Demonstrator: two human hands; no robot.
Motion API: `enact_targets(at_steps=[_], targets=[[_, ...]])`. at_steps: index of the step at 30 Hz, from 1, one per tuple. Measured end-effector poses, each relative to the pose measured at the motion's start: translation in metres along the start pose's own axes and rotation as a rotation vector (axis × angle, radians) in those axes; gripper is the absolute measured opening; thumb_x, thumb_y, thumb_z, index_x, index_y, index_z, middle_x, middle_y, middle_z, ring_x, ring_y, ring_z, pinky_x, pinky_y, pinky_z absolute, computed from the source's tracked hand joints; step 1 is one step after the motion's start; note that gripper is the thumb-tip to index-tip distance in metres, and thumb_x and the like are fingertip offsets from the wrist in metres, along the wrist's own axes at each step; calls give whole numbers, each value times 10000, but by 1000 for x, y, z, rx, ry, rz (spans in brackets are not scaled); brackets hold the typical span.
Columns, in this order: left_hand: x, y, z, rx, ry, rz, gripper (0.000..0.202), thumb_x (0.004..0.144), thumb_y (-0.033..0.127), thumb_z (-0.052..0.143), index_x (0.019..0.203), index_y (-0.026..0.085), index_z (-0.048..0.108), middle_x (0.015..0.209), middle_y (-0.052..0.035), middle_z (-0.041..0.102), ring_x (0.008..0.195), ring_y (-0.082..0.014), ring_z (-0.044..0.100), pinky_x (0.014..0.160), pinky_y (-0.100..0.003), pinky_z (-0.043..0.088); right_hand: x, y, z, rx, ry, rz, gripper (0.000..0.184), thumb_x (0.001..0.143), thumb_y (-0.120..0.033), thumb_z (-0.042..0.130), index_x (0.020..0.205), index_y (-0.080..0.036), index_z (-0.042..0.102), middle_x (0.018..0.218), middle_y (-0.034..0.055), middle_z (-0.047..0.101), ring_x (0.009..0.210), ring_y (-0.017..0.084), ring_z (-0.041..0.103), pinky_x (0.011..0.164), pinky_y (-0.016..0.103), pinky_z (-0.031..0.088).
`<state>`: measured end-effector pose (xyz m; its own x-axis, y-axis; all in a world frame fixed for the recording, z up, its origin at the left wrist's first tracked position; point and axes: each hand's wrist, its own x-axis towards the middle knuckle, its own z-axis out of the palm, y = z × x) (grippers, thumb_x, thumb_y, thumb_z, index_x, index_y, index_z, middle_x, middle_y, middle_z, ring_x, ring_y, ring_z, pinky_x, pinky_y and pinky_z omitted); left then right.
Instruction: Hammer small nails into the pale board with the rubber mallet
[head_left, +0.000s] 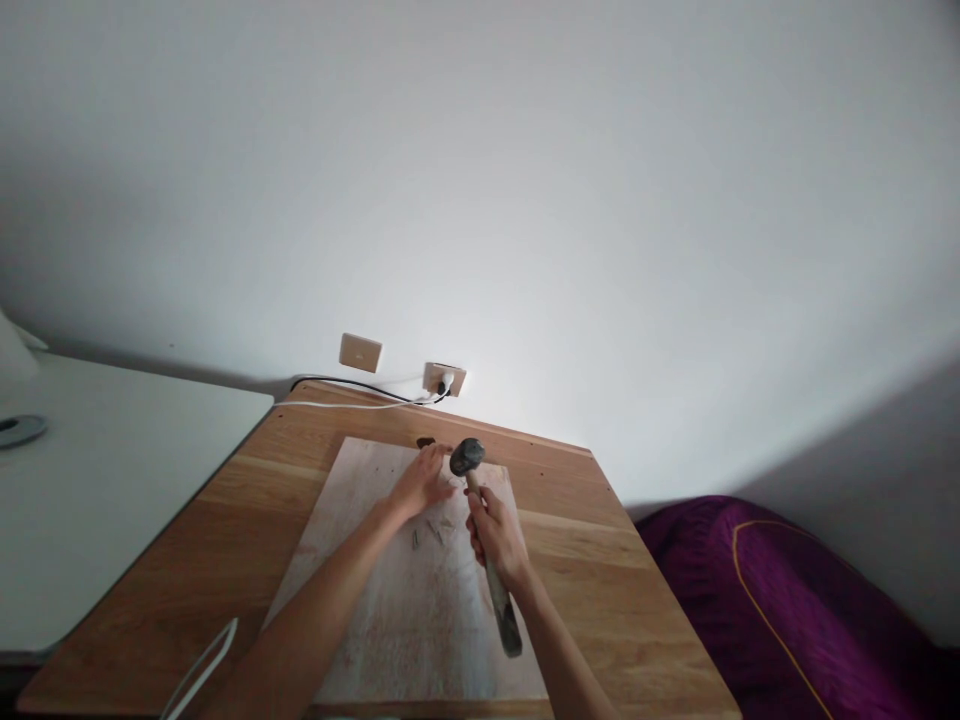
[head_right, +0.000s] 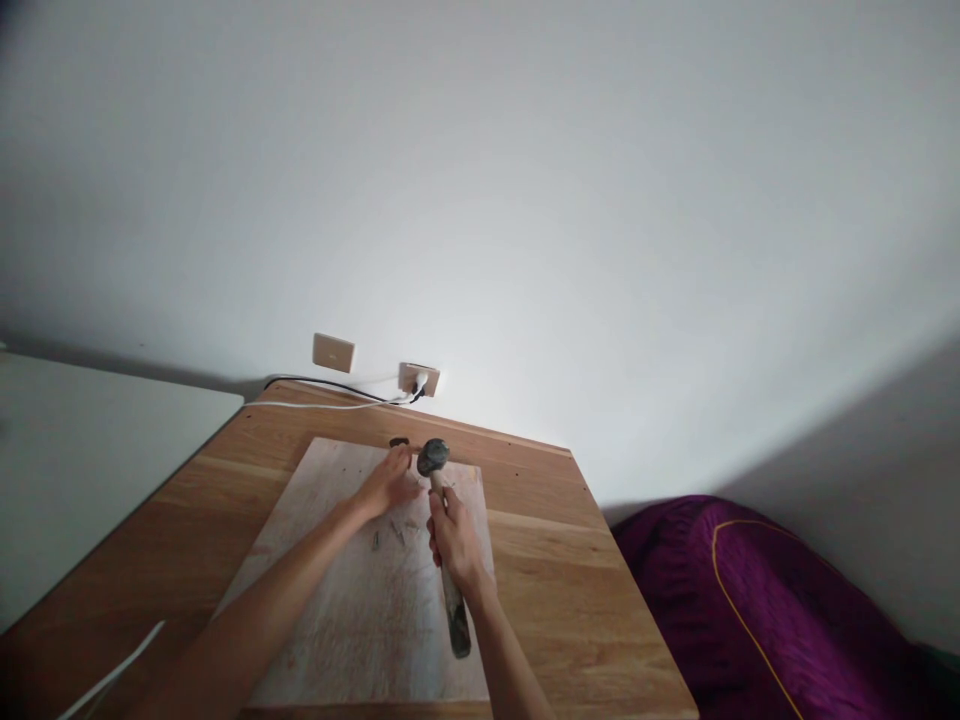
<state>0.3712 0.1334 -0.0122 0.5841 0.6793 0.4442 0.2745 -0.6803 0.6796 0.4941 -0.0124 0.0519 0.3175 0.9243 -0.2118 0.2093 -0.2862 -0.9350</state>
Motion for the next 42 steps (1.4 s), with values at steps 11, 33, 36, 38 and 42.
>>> enact_targets(at_steps=[11,33,36,38,42], targets=[[-2,7,-5,92,-66,-63,31,907,208,657,896,185,676,1015,-71,651,994,-234,631,927,-366,499,-29,21,-12,126,72,99,644,760,-780,632,1083,-230,548,585,-119,467,349,57,373,310,176,257],[-2,8,-5,67,-73,-71,132,878,243,711,991,182,678,1103,-96,661,1057,-256,657,966,-384,512,-17,16,-1,92,92,53,623,804,-779,582,1081,-223,542,597,-112,480,364,62,401,320,176,284],[0,10,-6,65,-88,-69,54,913,213,649,912,183,694,1026,-80,688,974,-241,665,903,-359,508,-23,23,-5,134,98,70,670,769,-802,601,1095,-219,553,594,-115,470,360,56,381,322,173,264],[0,10,-6,59,-77,-56,99,915,169,610,890,187,705,1011,-73,704,960,-232,665,884,-345,503,-24,25,-7,130,104,81,685,746,-818,604,1071,-216,555,585,-116,463,356,56,380,318,175,267],[0,6,-4,42,-77,-39,164,911,139,575,887,189,729,1001,-63,726,959,-219,673,894,-333,505,-20,20,-6,121,119,64,686,748,-814,601,1081,-217,546,586,-120,454,354,57,380,313,172,260]])
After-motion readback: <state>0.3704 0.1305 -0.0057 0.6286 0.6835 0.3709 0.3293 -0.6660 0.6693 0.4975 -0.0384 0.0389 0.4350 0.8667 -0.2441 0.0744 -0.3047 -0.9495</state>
